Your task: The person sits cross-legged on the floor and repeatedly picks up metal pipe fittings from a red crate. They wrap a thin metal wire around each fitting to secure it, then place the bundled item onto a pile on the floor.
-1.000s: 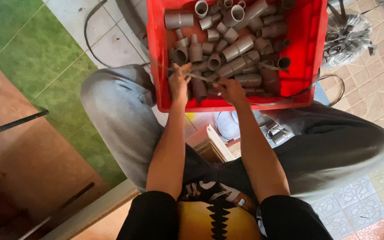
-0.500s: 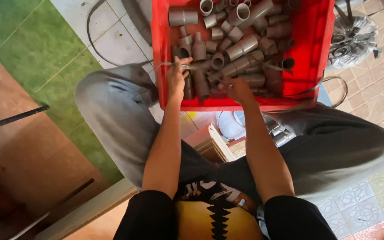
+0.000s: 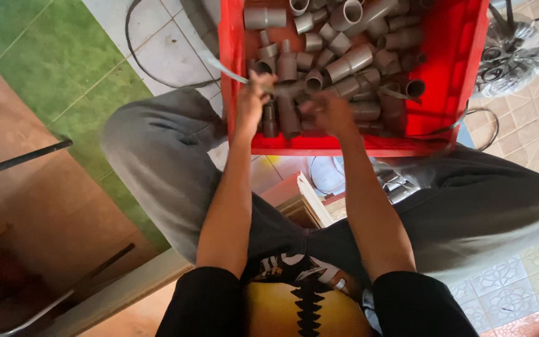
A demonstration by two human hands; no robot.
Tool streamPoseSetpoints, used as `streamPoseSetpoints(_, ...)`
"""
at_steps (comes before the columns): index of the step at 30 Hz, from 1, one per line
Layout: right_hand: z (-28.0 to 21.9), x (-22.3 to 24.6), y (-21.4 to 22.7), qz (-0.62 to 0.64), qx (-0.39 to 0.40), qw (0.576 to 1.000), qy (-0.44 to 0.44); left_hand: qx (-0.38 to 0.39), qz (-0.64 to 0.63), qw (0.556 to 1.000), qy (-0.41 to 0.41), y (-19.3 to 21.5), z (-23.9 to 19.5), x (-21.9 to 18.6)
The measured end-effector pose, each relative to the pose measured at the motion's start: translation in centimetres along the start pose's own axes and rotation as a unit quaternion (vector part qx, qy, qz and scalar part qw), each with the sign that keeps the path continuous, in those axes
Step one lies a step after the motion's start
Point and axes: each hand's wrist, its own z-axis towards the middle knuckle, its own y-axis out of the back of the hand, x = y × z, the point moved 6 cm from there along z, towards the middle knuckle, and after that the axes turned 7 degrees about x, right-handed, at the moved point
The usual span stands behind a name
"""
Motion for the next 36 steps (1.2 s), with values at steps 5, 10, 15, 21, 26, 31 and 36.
streamPoseSetpoints(5, 0.3, 6.5, -2.1, 0.096, 0.106, 0.988, 0.051, 0.059, 0.232, 0.97, 0.032, -1.0, 0.0, 3.2)
streamPoseSetpoints(10, 1.4, 1.7, -3.6, -0.039, 0.064, 0.992, -0.106, 0.016, 0.076, 0.997, 0.001, 1.5, 0.5, 2.1)
streamPoseSetpoints(15, 2.2, -0.4, -7.0, -0.299, 0.222, 0.922, -0.108, 0.157, 0.662, 0.721, -0.132, 0.8, 0.5, 3.5)
streamPoseSetpoints(21, 0.3, -0.1, -9.2, -0.031, 0.264, 0.947, -0.179, 0.222, 0.5, 0.805, 0.228, 1.3, -0.7, 12.7)
streamPoseSetpoints(26, 0.4, 0.6, -8.7, 0.214, 0.207, 0.934, -0.198, 0.139, 0.459, 0.874, 0.075, 3.0, 0.7, 10.4)
streamPoseSetpoints(31, 2.3, 0.9, -9.0, 0.606, 0.069, 0.754, -0.242, 0.034, 0.18, 0.975, 0.125, 3.1, 0.4, 8.8)
streamPoseSetpoints(36, 5.7, 2.8, -8.0, 0.669, 0.082, 0.722, -0.156, 0.027, 0.044, 0.994, 0.097, 2.4, 1.3, 8.0)
